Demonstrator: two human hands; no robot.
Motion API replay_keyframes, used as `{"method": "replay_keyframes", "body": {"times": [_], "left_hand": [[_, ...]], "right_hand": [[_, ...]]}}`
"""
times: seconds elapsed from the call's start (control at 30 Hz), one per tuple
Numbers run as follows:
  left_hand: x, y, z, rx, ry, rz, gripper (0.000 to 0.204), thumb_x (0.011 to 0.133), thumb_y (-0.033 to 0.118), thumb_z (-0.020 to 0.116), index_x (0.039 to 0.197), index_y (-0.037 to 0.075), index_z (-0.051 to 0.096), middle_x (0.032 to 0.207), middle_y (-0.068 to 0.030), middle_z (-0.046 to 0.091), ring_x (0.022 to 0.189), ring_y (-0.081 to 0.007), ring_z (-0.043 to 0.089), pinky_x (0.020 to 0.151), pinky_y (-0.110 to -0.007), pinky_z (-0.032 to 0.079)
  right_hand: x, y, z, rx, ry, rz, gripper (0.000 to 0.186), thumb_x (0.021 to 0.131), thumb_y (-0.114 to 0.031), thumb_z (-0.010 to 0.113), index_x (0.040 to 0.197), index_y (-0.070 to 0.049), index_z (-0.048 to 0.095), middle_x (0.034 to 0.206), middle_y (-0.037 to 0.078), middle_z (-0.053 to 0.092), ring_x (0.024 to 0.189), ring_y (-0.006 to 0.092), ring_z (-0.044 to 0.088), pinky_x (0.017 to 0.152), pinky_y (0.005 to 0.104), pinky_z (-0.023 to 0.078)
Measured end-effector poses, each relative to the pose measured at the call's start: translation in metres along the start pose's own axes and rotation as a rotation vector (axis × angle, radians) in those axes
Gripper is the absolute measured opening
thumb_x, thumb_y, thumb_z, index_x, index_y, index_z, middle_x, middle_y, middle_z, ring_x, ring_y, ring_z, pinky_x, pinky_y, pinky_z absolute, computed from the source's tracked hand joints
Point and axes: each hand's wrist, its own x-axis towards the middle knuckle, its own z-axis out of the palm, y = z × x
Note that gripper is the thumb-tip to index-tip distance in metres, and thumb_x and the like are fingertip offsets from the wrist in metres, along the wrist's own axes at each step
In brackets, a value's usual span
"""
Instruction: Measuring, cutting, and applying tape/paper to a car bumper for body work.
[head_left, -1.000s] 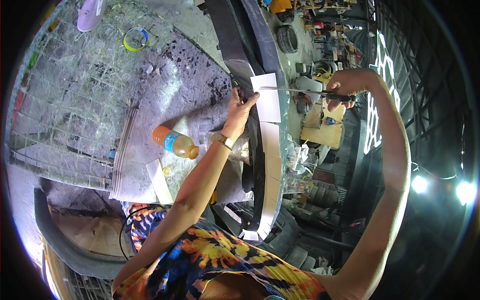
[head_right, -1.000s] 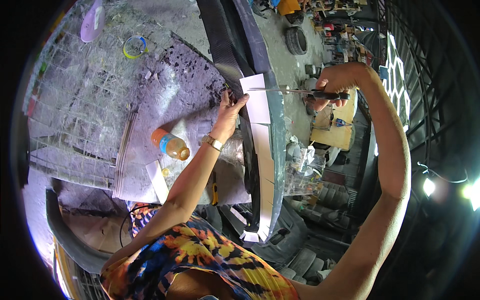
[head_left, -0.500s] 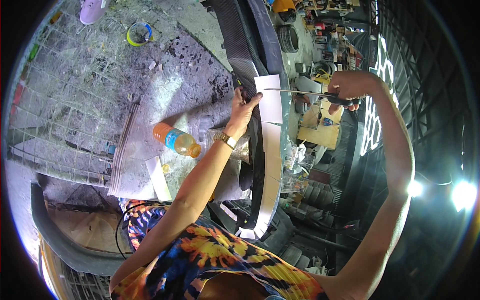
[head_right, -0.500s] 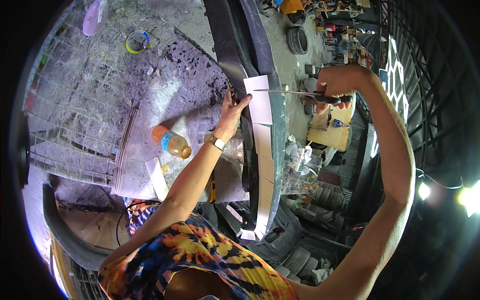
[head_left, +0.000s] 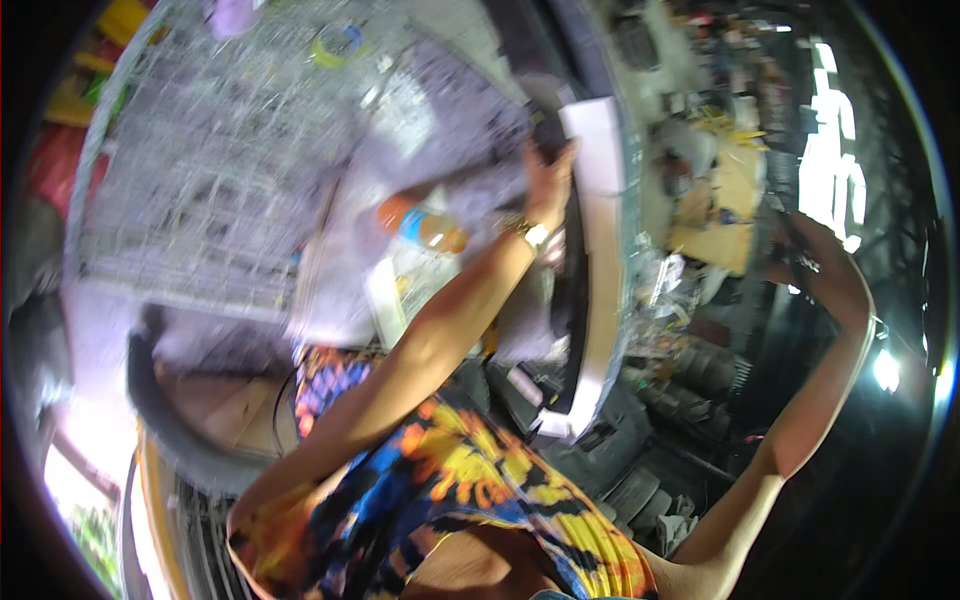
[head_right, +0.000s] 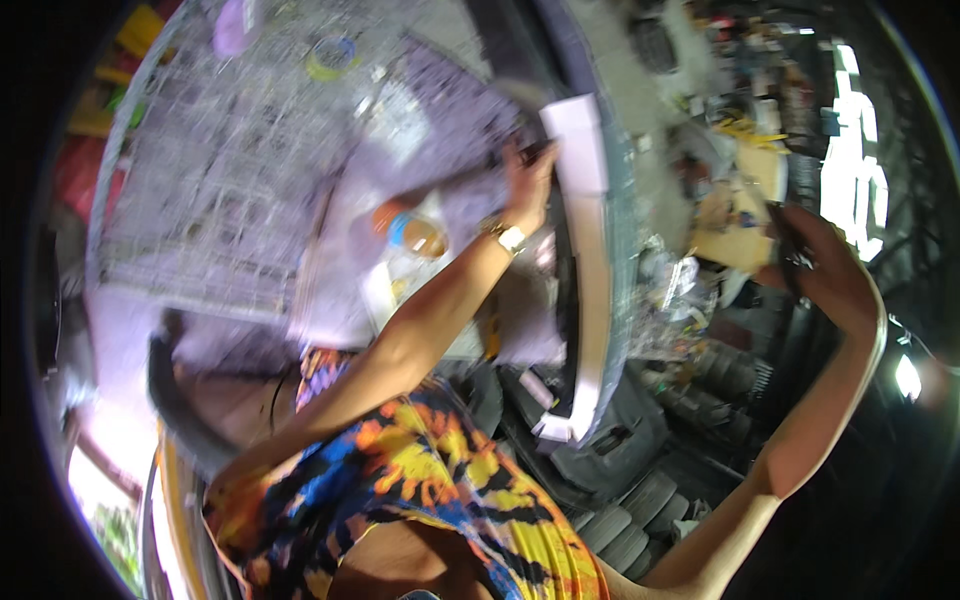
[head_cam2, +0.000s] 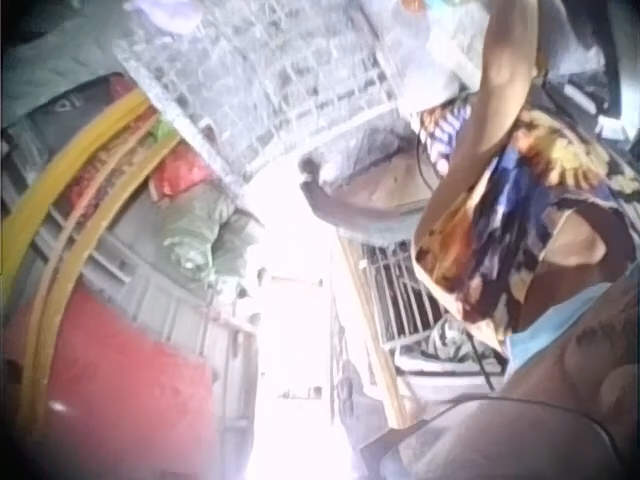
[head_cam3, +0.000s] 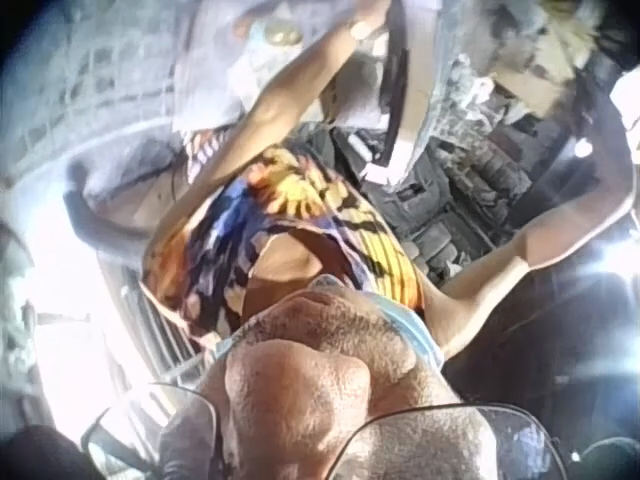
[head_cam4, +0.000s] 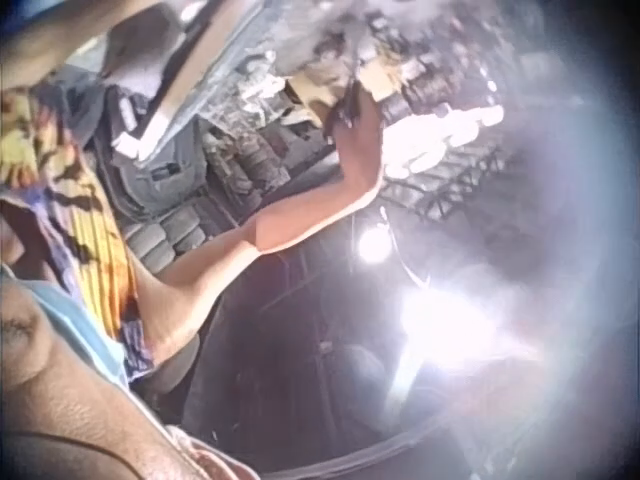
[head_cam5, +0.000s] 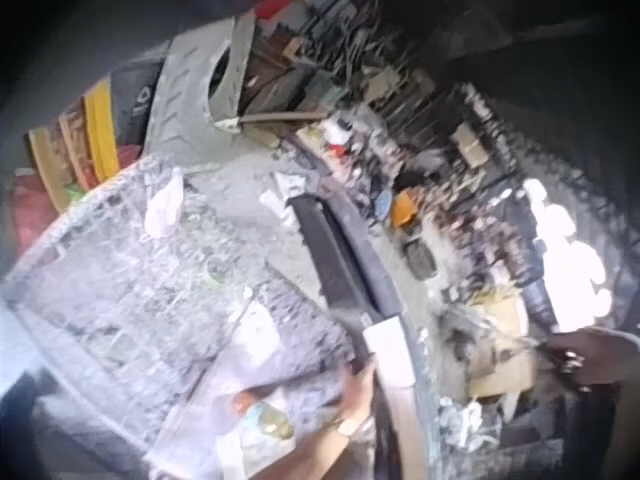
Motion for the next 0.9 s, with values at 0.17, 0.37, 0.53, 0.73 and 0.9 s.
{"method": "replay_keyframes", "body": {"times": [0.17,0.37,0.53,0.73,0.9], "left_hand": [[-0.098,0.012,-0.024,0.484,-0.179,-0.006,0.061,0.093,0.027,0.063,0.139,0.0,0.033,0.136,-0.0176,0.043,0.125,-0.0243,0.043,0.103,-0.034,0.035],[-0.183,0.073,-0.196,0.74,-0.799,-0.238,0.032,0.086,0.01,0.062,0.116,0.001,0.053,0.107,-0.0095,0.058,0.098,-0.0163,0.057,0.084,-0.03,0.048],[-0.179,0.189,-0.245,1.334,-0.953,-0.872,0.014,0.09,0.014,0.063,0.086,0.001,0.06,0.072,-0.0036,0.062,0.067,-0.0115,0.059,0.063,-0.027,0.048],[-0.198,0.268,-0.259,1.447,-0.384,-0.621,0.015,0.09,0.01,0.064,0.079,0.001,0.059,0.071,0.0015,0.058,0.064,-0.0052,0.051,0.059,-0.021,0.04],[-0.212,0.284,-0.237,1.623,-0.263,-0.366,0.01,0.089,0.01,0.065,0.084,0.001,0.062,0.072,-0.0001,0.059,0.064,-0.0066,0.052,0.06,-0.021,0.04]], "right_hand": [[-0.069,-0.035,0.099,0.648,0.058,0.48,0.068,0.059,-0.017,0.079,0.121,-0.003,0.057,0.082,-0.002,0.051,0.073,0.0072,0.051,0.056,0.0181,0.04],[-0.038,-0.07,0.304,0.687,-0.012,-0.297,0.05,0.068,-0.013,0.07,0.113,0.004,0.055,0.084,0.017,0.059,0.078,0.0259,0.061,0.073,0.0358,0.049],[0.055,-0.111,0.527,0.831,-0.112,-0.157,0.047,0.08,-0.03,0.067,0.113,0.0,0.052,0.092,0.021,0.062,0.085,0.0361,0.061,0.075,0.0428,0.048],[0.107,-0.169,0.644,0.779,-0.007,0.133,0.042,0.074,-0.018,0.067,0.107,0.006,0.058,0.109,0.025,0.059,0.101,0.0373,0.062,0.086,0.0441,0.052],[0.104,-0.142,0.601,0.945,0.221,0.05,0.03,0.081,-0.01,0.055,0.106,0.004,0.062,0.099,0.027,0.063,0.09,0.0396,0.064,0.081,0.0442,0.052]]}}
